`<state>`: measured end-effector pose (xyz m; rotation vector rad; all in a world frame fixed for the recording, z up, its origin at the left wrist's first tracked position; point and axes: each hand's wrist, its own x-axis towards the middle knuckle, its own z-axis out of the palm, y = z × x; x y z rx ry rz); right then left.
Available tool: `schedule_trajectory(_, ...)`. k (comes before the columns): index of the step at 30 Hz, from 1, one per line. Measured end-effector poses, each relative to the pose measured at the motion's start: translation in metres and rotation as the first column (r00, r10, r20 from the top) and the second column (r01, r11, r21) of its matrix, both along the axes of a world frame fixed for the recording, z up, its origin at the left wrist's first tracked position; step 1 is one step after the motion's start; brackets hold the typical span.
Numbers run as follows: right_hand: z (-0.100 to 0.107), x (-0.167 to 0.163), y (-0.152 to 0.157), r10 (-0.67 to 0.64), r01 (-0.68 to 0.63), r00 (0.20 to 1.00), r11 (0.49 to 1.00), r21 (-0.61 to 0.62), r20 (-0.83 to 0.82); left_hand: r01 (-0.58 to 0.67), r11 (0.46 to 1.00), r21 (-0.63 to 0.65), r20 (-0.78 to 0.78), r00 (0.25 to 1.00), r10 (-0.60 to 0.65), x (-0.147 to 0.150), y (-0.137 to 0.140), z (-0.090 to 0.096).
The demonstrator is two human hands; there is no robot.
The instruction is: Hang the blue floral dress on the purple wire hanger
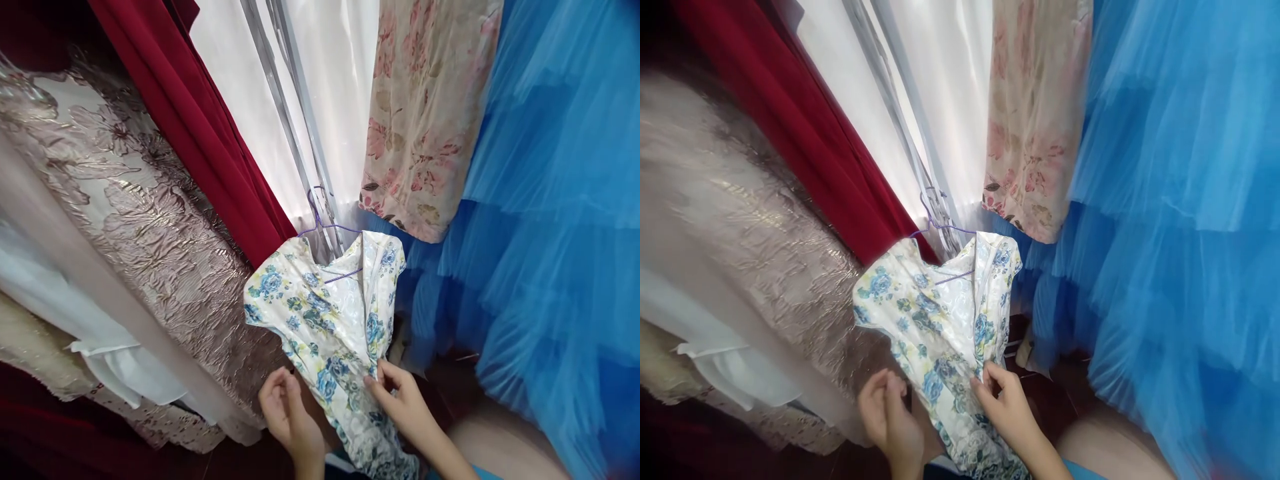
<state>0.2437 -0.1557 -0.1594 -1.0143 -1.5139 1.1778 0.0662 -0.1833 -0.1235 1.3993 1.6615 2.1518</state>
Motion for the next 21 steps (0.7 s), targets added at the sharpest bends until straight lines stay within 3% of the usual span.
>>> schedule_trajectory(2,0.001,0.004,-0.002,0.01,-0.011,0.999,1.0,0.012,0.045,0.184,0.978,-0.1,-0.16,0.967,-0.198,0.005,-0.001,0.009)
schedule_trajectory(4,0.002,0.006,-0.005,0.03,-0.032,0.995,0.999,0.03,0.093,0.378,0.859,-0.346,-0.293,0.826,-0.481,0.015,0.0,0.022)
schedule_trajectory(6,0.005,0.007,-0.006,0.044,-0.049,0.99,0.998,0.04,0.134,0.427,0.74,-0.52,-0.285,0.73,-0.621,0.027,0.003,0.031)
schedule_trajectory(8,0.01,0.008,-0.007,0.062,-0.071,0.983,0.997,0.042,0.171,0.433,0.7,-0.568,-0.24,0.726,-0.644,0.035,0.007,0.033)
schedule_trajectory(16,0.027,0.013,-0.009,0.139,-0.144,0.979,0.989,0.019,0.151,0.489,0.714,-0.501,-0.208,0.733,-0.648,0.04,0.008,0.021)
schedule_trajectory(21,0.028,0.018,-0.009,0.166,-0.167,0.981,0.986,0.0,0.103,0.528,0.659,-0.535,-0.175,0.694,-0.698,0.043,0.003,0.021)
